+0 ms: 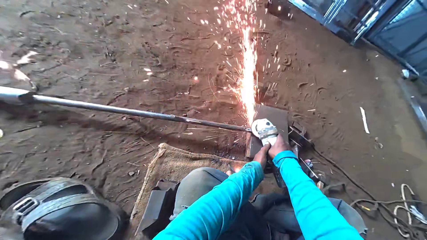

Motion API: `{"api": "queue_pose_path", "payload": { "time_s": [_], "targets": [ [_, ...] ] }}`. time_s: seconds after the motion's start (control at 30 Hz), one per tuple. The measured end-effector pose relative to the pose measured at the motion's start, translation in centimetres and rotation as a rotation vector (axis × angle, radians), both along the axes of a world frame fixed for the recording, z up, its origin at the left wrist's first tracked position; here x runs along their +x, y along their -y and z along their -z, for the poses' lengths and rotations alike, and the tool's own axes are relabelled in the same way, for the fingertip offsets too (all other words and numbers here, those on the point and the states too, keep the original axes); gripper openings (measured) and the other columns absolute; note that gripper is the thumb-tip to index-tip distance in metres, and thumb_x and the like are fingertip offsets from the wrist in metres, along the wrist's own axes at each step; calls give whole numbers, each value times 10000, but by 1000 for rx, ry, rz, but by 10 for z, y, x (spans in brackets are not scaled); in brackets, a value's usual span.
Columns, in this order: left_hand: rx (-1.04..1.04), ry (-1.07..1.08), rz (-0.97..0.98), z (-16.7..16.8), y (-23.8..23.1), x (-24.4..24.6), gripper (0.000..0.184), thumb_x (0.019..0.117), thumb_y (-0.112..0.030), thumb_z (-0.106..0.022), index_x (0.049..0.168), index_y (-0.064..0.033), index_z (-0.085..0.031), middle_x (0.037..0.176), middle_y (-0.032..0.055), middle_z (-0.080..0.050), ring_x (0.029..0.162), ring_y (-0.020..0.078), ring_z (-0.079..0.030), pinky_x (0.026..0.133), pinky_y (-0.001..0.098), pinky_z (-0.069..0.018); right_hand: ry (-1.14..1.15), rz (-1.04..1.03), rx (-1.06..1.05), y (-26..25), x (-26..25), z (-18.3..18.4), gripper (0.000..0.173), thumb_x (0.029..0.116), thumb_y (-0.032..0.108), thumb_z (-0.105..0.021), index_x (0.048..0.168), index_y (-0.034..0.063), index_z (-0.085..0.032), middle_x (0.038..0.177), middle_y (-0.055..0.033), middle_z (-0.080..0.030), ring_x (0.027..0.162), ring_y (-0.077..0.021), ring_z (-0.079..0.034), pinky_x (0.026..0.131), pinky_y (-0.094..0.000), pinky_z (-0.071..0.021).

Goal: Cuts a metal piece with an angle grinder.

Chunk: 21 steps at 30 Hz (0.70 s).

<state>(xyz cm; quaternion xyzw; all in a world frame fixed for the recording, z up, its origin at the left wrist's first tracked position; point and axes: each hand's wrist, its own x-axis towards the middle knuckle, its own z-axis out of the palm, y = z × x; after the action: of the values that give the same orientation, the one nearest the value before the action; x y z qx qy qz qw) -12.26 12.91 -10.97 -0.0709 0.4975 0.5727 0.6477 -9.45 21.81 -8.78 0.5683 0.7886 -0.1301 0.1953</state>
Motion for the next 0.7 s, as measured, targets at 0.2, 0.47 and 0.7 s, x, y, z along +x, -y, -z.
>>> {"api": "queue_pose_path", "payload": {
  "time_s": [0.2, 0.47, 0.7],
  "targets": [
    [16, -29, -39, 0, 1, -4, 611, 1125, -452, -291, 1379, 45, -539, 1355, 256, -576, 1238, 341, -555, 1052, 519, -427, -14, -11, -32, 2, -8, -2, 804, 855, 248, -785, 1525, 63, -382, 1236, -252, -682, 1164, -422, -671, 974, -604, -529],
    [-55, -16, -51, 2, 4, -2, 641, 1113, -489, -316, 1398, 42, -534, 1406, 269, -546, 1303, 372, -521, 1085, 557, -400, 9, -36, -25, 8, -11, -1, 782, 863, 259, -769, 1519, 66, -389, 1212, -242, -695, 1143, -409, -686, 959, -597, -536],
    [12, -15, -13, 0, 2, 4, 615, 1122, -457, -300, 1391, 40, -542, 1412, 260, -547, 1312, 359, -516, 1100, 545, -384, -2, 4, 13, 4, 4, 3, 787, 852, 221, -775, 1514, 49, -384, 1234, -258, -682, 1159, -420, -676, 969, -609, -531]
  ]
}}
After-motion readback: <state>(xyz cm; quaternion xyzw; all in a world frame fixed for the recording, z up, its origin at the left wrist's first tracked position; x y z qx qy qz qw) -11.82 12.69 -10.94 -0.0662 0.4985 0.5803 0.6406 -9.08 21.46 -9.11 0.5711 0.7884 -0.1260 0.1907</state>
